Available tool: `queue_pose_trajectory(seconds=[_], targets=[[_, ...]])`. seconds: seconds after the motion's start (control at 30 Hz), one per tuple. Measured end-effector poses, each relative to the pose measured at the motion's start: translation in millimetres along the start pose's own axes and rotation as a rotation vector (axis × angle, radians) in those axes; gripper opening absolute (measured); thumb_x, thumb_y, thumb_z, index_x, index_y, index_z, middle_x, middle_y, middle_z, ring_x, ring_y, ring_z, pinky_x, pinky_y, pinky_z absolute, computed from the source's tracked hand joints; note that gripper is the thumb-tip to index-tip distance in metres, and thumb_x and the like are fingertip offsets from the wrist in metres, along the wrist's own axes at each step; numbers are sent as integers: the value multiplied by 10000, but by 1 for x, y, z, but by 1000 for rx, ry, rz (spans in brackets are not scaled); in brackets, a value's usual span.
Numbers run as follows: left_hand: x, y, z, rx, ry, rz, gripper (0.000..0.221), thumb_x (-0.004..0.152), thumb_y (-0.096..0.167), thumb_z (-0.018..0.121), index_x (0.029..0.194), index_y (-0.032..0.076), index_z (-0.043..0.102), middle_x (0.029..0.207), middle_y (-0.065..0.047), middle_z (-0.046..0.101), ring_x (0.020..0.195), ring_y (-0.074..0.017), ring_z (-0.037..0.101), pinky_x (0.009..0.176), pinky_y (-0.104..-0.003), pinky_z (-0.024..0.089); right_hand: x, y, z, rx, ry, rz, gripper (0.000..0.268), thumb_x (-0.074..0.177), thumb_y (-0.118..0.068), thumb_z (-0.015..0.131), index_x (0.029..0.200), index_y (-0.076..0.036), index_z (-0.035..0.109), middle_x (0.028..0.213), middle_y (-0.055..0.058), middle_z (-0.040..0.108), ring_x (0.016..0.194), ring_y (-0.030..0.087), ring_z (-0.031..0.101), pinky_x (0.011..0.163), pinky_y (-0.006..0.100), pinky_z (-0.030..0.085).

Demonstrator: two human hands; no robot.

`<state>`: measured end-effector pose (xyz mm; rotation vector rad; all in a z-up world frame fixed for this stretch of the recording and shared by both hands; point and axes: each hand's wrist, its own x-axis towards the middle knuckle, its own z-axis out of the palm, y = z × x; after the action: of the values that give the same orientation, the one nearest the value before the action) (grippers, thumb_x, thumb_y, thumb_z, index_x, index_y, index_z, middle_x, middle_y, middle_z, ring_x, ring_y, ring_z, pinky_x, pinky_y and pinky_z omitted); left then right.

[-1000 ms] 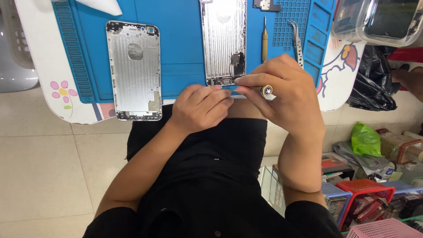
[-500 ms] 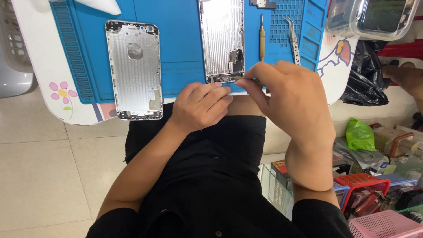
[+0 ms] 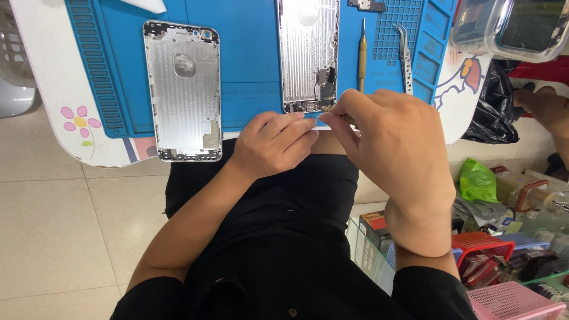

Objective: The person uses a precision screwdriver and a pry tool to remove small components from a disassembled phone frame on a blue repair mat, working around the frame's edges and setting removed parts on the mat beside a second phone back cover.

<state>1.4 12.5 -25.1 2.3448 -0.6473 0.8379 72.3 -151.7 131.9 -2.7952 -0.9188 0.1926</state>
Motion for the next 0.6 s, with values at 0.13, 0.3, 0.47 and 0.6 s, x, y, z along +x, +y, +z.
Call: queue_pose_trajectory(seconds=[0.13, 0.3, 0.47, 0.6], targets=[[-1, -1, 2, 6, 10, -4, 75, 930, 149, 738, 1002, 153, 759, 1140, 25, 712, 1090, -142, 674, 908, -305, 503, 3, 1, 3, -29, -14, -2, 255, 983, -273, 798, 873, -97, 649, 656, 43, 555, 602, 260, 573, 534, 408, 423], [1, -2, -1, 16, -10, 13, 89, 948, 162, 734, 1034, 150, 752, 1143, 24, 708, 1094, -147, 675, 904, -304, 507, 0, 4, -2, 110, -4, -21, 107, 982, -193, 777, 1021, -112, 719, 733, 70, 634, 663, 269, 625, 578, 396, 457], [1, -4, 1, -4, -15, 4, 105, 951, 176, 732, 1054, 157, 742, 1153, 29, 714, 1087, -144, 673, 897, -302, 508, -47, 56, 18, 547, 191, 160, 143, 1056, -39, 688, 1194, -75, 678, 941, 97, 716, 834, 166, 697, 729, 301, 532], [4, 0, 0, 4, -28, 3, 110, 928, 188, 732, 1034, 166, 749, 1137, 33, 719, 1062, -147, 674, 873, -305, 513, -45, 60, 46, 744, 391, 360, 301, 1006, 29, 637, 1303, -17, 627, 1013, 72, 692, 837, 77, 639, 718, 238, 485]])
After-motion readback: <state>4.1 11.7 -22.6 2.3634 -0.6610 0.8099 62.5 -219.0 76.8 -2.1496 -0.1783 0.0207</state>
